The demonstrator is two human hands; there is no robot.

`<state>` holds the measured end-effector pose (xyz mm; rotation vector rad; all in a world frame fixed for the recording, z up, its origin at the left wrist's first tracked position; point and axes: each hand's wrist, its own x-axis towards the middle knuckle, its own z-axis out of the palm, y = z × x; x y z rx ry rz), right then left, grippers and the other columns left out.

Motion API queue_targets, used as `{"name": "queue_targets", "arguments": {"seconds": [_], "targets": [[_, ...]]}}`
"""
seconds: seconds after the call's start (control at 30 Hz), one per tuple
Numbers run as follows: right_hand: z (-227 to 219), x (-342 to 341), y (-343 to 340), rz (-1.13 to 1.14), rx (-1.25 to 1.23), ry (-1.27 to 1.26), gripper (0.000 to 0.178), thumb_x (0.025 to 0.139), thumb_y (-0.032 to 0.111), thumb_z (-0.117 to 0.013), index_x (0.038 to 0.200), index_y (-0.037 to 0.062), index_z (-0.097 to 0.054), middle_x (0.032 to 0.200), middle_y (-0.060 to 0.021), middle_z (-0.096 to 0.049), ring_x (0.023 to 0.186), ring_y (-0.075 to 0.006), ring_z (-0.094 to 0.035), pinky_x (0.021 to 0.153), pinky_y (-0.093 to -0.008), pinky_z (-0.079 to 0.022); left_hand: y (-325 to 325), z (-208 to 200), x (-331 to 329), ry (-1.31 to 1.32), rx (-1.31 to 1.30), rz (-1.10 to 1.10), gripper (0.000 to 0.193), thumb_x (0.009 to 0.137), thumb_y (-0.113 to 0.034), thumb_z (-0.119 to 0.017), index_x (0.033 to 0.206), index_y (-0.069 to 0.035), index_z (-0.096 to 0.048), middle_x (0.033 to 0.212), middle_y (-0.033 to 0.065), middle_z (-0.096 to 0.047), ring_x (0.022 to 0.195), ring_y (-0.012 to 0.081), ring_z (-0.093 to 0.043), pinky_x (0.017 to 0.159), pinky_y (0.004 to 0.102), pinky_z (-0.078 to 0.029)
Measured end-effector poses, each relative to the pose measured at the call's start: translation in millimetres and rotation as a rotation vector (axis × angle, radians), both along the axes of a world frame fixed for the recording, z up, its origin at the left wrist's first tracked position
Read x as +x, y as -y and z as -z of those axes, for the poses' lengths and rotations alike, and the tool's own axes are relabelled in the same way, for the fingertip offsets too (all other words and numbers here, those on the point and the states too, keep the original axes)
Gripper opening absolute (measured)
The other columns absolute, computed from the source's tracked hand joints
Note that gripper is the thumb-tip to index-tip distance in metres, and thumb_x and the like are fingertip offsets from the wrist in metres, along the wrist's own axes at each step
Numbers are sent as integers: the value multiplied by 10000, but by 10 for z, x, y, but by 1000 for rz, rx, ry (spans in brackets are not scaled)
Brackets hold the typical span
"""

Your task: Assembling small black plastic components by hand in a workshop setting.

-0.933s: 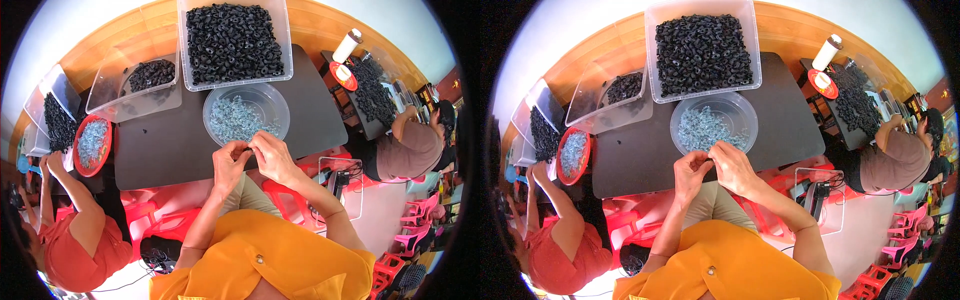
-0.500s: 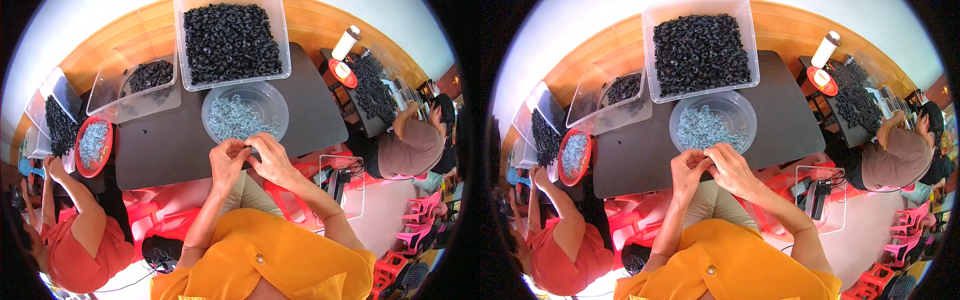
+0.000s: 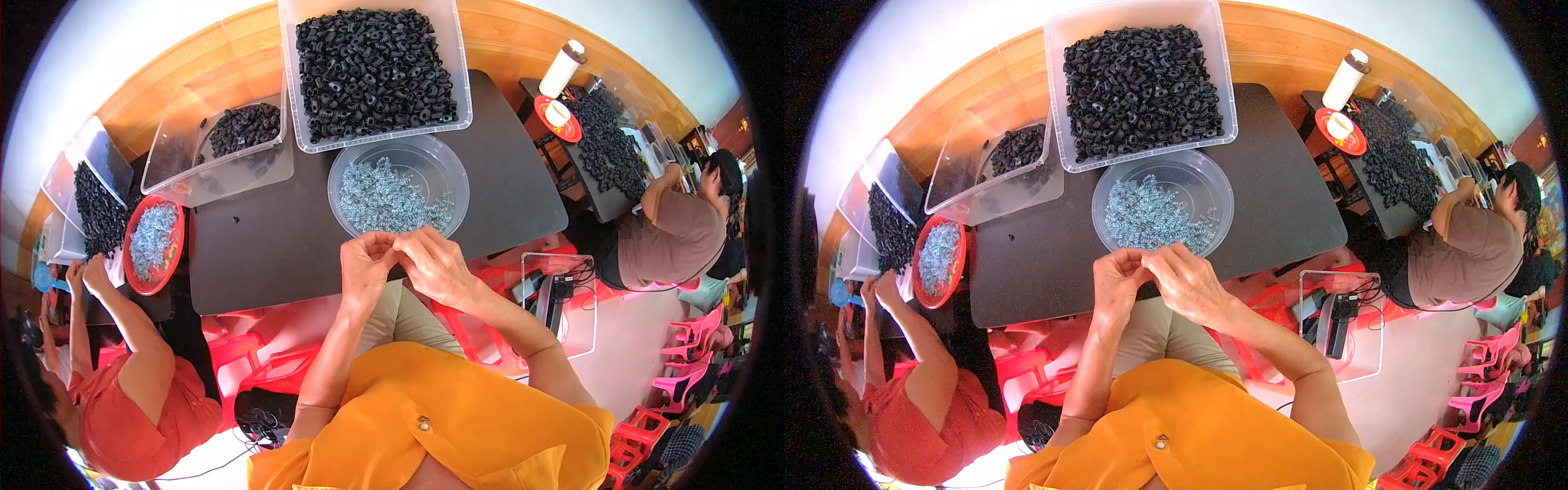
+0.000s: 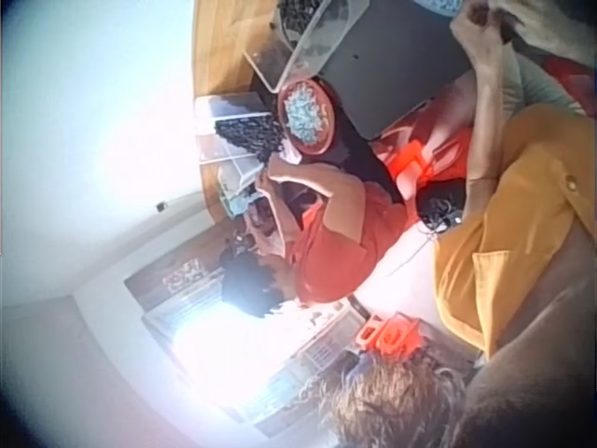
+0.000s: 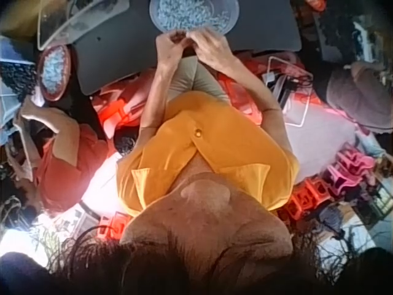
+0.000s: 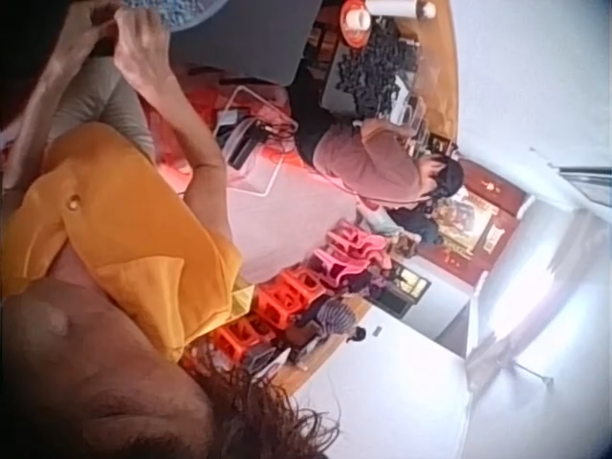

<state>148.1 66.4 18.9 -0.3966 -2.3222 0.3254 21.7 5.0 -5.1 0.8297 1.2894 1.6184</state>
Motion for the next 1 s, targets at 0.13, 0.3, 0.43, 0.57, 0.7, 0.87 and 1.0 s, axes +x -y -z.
{"name": "queue_targets", "arguments": {"seconds": [0.13, 0.3, 0.43, 0.57, 0.7, 0.87, 1.0], "targets": [[-38, -27, 4, 63, -8, 4, 394, 619, 8, -702, 969, 39, -524, 894, -98, -609, 736, -265, -604, 596, -332, -508, -44, -59, -124, -89, -16, 41, 97, 731, 26, -642, 824, 40, -622, 736, 49, -635, 670, 85, -592, 613, 218, -480], [-192, 96, -5, 215, -116, -64, 483, 648, 82, -752, 1077, 44, -535, 1078, -120, -597, 759, -201, -641, 635, -297, -530, -218, -619, -828, -562, 142, -477, 71, 746, -19, -646, 812, -18, -620, 752, -15, -580, 681, 64, -516, 630, 204, -435], [-76, 248, -89, 257, -187, -92, 263, 710, 2, -682, 955, 38, -591, 976, -102, -612, 696, -204, -634, 584, -294, -505, -437, -1032, -1829, -856, 190, -785, 163, 747, -72, -665, 888, 6, -643, 903, 98, -653, 814, 134, -604, 720, 275, -479], [-10, 307, -125, 257, -156, -91, 191, 724, -16, -658, 899, 31, -600, 893, -100, -619, 679, -234, -629, 579, -300, -502, -610, -1020, -1954, -1190, 204, -858, 216, 705, -85, -679, 901, 3, -650, 971, 145, -645, 905, 269, -613, 832, 354, -455], [60, 312, -146, 271, -167, -108, 121, 728, -26, -644, 833, 19, -605, 802, -98, -623, 667, -252, -625, 571, -306, -498, -820, -907, -1414, -1047, 295, -630, 198, 689, -3, -666, 886, -19, -656, 857, 115, -645, 760, 223, -621, 683, 304, -488], [117, 239, -145, 270, -169, -127, 87, 741, 24, -638, 819, 41, -604, 745, -82, -602, 619, -265, -604, 523, -333, -477, -1258, -673, -913, -1156, 277, -175, 132, 730, -77, -636, 857, -54, -666, 822, 134, -638, 760, 301, -618, 687, 366, -497], [151, 218, -133, 258, -178, -121, 87, 737, 26, -643, 814, 41, -604, 715, -89, -587, 595, -272, -590, 509, -341, -467, -1621, -524, -679, -1305, 134, -15, 158, 716, -101, -635, 863, -45, -654, 870, 152, -584, 871, 326, -576, 762, 407, -482]]}}
